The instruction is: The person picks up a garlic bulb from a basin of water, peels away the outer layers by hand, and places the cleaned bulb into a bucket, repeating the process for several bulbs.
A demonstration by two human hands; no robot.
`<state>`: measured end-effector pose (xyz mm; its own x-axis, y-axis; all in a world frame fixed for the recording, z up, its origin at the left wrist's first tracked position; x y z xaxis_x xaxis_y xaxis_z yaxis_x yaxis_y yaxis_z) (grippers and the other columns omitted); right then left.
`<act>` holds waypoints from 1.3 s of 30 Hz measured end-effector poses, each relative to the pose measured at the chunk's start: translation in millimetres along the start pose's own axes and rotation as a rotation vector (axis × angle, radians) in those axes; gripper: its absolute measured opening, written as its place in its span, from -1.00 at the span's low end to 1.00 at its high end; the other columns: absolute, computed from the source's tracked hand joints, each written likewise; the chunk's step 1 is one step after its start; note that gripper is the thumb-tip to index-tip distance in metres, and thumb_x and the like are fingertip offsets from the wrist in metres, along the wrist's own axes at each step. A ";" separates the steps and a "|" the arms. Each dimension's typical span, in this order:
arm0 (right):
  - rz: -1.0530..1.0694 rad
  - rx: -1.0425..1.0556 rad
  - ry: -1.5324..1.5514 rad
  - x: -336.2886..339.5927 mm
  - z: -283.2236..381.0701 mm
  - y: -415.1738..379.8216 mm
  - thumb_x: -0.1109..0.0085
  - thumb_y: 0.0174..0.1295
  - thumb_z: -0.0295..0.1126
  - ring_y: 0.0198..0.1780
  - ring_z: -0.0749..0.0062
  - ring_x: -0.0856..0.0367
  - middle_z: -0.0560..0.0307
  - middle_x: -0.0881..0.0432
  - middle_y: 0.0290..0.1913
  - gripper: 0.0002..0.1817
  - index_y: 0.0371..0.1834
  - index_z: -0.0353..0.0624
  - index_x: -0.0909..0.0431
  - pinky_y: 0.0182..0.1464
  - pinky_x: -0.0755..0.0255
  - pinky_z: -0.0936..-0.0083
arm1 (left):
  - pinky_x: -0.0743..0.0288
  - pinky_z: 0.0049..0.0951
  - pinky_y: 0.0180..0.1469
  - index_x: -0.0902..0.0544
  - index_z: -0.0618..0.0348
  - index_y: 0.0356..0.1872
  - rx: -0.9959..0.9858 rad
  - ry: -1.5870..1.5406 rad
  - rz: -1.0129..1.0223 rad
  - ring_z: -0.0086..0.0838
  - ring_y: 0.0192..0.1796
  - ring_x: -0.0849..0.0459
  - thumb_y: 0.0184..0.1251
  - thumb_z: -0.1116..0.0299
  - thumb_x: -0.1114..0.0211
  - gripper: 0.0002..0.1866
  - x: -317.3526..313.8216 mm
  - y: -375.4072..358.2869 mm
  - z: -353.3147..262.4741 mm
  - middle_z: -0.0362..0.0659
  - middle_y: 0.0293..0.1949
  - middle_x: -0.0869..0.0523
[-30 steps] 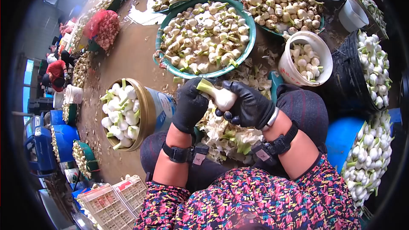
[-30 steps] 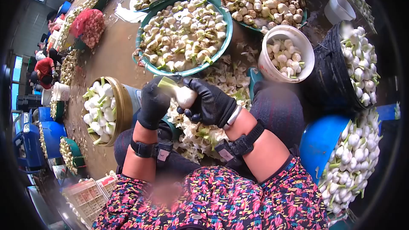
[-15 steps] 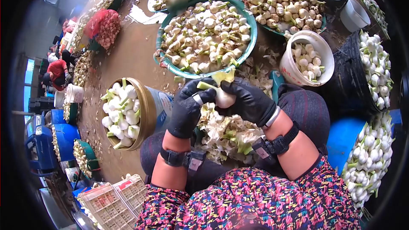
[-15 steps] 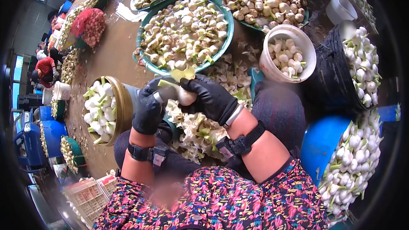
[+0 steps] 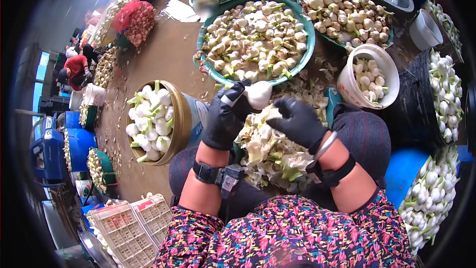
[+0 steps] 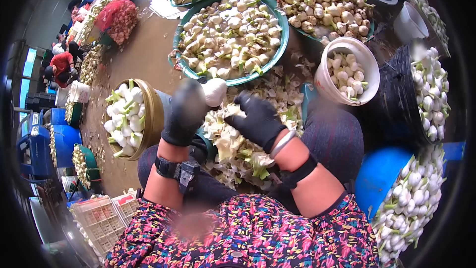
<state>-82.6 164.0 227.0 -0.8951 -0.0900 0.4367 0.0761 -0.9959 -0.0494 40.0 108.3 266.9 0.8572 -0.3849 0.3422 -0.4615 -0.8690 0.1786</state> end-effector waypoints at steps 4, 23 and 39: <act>-0.092 0.115 0.131 -1.8 7.5 3.5 -0.20 0.01 -0.27 -0.40 0.05 -0.56 -0.09 -0.58 -0.41 -0.71 -0.24 -0.20 -0.51 -0.33 -0.39 0.25 | -0.53 -0.44 -0.16 -0.51 0.28 -0.08 0.378 -0.677 -0.136 -0.43 -0.21 -0.62 0.18 0.48 -0.14 -0.74 -0.5 -11.0 22.3 -0.13 -0.24 -0.62; -0.031 -0.068 0.446 -13.2 -15.0 7.9 -0.11 0.16 -0.42 -0.55 0.66 -0.36 0.27 -0.45 -0.62 -0.82 -0.55 -0.27 -0.53 -0.50 -0.24 0.59 | -0.48 -0.38 -0.04 -0.66 0.20 -0.16 0.436 0.965 -0.468 -0.29 -0.16 -0.67 0.17 0.35 -0.20 -0.75 357.7 -153.3 62.3 -0.02 -0.23 -0.70; 0.000 -0.068 0.035 5.7 -0.1 14.9 -0.09 0.07 -0.30 -0.15 -0.05 -0.53 -0.19 -0.56 -0.18 -0.66 -0.10 -0.22 -0.54 -0.10 -0.40 0.22 | -0.44 -0.25 0.06 -0.58 -0.04 -0.03 0.314 1.066 0.445 -0.16 0.01 -0.58 0.00 0.08 -0.28 -0.55 -50.0 119.9 265.0 -0.02 -0.06 -0.62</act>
<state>-86.6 148.7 228.7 -0.9099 -0.0887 0.4052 0.0473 -0.9927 -0.1111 2.4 -59.1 26.7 -0.0533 -0.3478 0.9361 -0.4666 -0.8201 -0.3313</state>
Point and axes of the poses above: each hand's wrist, its own y-axis towards the middle knuckle, its own x-axis out of the back of the hand, z = x × y, the point moved 10 cm from there along y, towards the middle knuckle
